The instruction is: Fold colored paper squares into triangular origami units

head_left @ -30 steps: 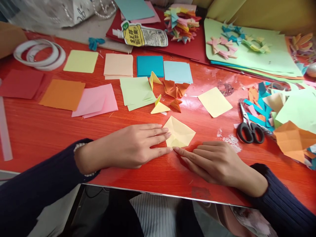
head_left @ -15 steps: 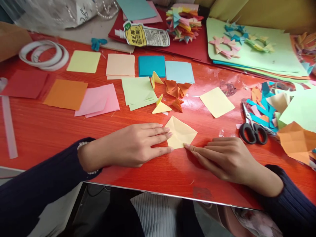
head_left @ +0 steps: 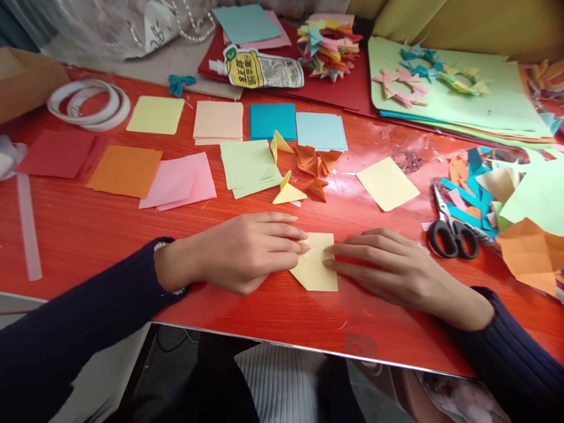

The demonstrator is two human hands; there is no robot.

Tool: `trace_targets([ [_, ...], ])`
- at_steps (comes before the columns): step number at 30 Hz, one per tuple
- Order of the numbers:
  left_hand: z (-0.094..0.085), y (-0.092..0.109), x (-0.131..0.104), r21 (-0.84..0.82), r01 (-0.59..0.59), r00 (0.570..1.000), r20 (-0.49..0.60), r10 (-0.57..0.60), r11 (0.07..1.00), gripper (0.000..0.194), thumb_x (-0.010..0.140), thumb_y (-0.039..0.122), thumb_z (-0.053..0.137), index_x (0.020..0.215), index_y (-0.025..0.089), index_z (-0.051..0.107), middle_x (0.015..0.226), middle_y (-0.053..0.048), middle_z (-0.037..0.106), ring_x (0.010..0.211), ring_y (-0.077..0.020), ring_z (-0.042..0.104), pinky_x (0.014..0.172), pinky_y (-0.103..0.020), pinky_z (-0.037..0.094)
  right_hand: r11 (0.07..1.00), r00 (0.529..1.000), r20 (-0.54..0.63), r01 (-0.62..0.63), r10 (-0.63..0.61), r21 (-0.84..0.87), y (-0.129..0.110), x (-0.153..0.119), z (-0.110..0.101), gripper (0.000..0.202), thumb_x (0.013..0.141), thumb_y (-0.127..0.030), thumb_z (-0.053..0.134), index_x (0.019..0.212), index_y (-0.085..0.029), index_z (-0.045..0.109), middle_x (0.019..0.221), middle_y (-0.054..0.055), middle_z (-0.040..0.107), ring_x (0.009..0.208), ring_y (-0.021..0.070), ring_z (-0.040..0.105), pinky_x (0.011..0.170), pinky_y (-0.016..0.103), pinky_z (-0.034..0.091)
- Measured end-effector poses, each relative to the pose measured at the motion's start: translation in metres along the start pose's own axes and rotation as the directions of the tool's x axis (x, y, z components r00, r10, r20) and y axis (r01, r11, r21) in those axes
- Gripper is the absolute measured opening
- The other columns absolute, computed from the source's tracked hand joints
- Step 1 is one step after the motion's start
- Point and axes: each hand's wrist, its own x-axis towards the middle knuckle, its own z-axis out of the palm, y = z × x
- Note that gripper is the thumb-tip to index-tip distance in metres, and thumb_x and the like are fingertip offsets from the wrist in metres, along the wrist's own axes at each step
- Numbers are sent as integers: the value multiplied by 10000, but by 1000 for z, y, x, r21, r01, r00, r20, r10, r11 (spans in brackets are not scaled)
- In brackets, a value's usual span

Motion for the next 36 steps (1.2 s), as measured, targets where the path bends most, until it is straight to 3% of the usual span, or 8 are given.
trace_targets([
  [5,2,0,1,88,-20,999,33,17,996,326,789,43,429,1049,117,610,1227,-109,591,1165,-212,539,1041,-399,415,998,998,-9,57,-57,30,-6,7,2,269,891,-92,470,1148,-105,549,1145,92,643,1047,194,556,817,363,490],
  [10,1,1,1,157,-8,998,60,-1,988,348,814,64,434,1129,98,580,1314,-122,515,1234,-228,471,1076,-418,370,998,997,-56,50,-48,36,-9,9,5,287,843,-184,592,1124,-127,567,1112,58,666,1011,166,591,814,327,513],
  [18,0,5,3,153,-9,1000,23,6,988,303,851,66,397,1080,80,595,1131,-117,639,1066,-221,582,921,-362,498,976,988,-21,150,-155,-159,-15,8,1,323,848,-123,555,1170,-97,552,1147,84,652,1037,186,613,841,338,533],
  [22,-2,4,2,114,-8,998,56,1,993,355,827,47,403,1129,101,582,1149,-110,632,1093,-213,570,947,-363,482,998,999,-22,48,-49,-33,-9,5,-6,354,833,-187,583,1179,-119,554,1139,77,656,1064,179,603,898,338,519],
  [25,-3,3,1,74,-6,997,80,0,997,382,814,41,398,1125,143,594,1162,-96,629,1113,-199,560,962,-361,469,1000,1000,17,-19,19,4,-3,2,-10,390,842,-147,557,1230,-139,517,1162,78,644,1119,186,571,916,356,509],
  [29,-3,2,0,46,22,996,83,-26,999,374,823,52,406,1123,164,599,1165,-91,626,1130,-203,545,944,-361,472,1000,997,69,23,-22,-17,-1,2,-9,409,879,-123,495,1286,-129,459,1248,95,587,1167,205,530,948,399,475],
  [32,-2,2,0,36,31,997,75,-34,999,367,829,56,408,1123,166,598,1157,-88,629,1126,-204,543,923,-354,480,997,999,45,33,-30,-68,-3,4,-5,394,893,-82,444,1287,-87,452,1249,112,583,1146,215,540,937,403,471],
  [36,-3,2,-1,29,30,997,75,-32,999,374,829,48,405,1130,163,595,1163,-82,626,1124,-203,542,924,-351,478,998,1000,8,13,-13,-62,-2,5,-1,383,867,-143,530,1245,-90,496,1206,100,615,1120,208,558,926,385,483],
])
